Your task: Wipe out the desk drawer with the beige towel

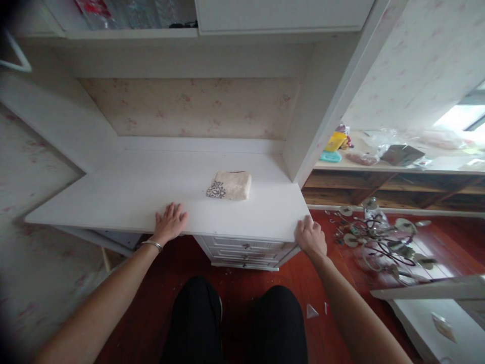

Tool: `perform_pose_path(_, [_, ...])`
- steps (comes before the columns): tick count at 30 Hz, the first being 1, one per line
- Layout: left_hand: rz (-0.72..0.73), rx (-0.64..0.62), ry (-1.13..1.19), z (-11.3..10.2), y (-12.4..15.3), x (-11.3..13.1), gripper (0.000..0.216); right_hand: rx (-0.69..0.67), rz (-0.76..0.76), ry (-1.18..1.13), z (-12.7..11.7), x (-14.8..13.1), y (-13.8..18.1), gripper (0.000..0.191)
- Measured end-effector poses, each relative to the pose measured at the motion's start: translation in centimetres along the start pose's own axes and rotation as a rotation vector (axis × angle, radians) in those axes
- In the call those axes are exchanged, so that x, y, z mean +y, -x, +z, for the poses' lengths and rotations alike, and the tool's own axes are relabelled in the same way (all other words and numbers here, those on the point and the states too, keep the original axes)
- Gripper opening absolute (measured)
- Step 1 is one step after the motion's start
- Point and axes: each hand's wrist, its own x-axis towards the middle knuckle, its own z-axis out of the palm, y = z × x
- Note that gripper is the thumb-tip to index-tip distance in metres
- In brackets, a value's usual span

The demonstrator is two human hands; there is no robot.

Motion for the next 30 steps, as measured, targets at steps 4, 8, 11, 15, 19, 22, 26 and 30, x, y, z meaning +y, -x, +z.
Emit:
perform_pose_path(4, [-0.009,-0.077,0.013,0.1,-0.4,-0.2,0.071,0.016,-0.066,0.024,0.2,-0.2,0.2,0.056])
perform_pose_path(8, [0.001,-0.027,0.008,0.2,-0.3,-0.3,0.068,0.047,-0.159,0.056,0.1,0.1,0.3,0.051])
perform_pose_path(11, [0.01,0.03,0.002,0.2,0.1,0.0,0.066,0.084,-0.132,0.048,0.2,0.1,0.6,0.052])
perform_pose_path(15, [0.028,0.217,0.0,0.2,1.3,0.6,0.055,0.159,-0.019,-0.083,0.7,-0.1,1.1,0.055])
perform_pose_path(19, [0.016,0.36,0.024,0.5,2.1,1.0,0.048,0.194,0.03,-0.141,1.1,-0.2,1.3,0.055])
perform_pose_path(22, [0.02,0.383,0.028,0.7,2.2,1.0,0.046,0.223,0.044,-0.162,1.3,-0.1,1.2,0.054])
perform_pose_path(26, [0.019,0.397,0.04,0.9,2.0,0.8,0.046,0.257,0.064,-0.185,1.7,0.0,1.1,0.052])
perform_pose_path(30, [0.017,0.403,0.06,1.0,2.1,0.8,0.046,0.284,0.066,-0.2,1.9,0.2,1.1,0.051])
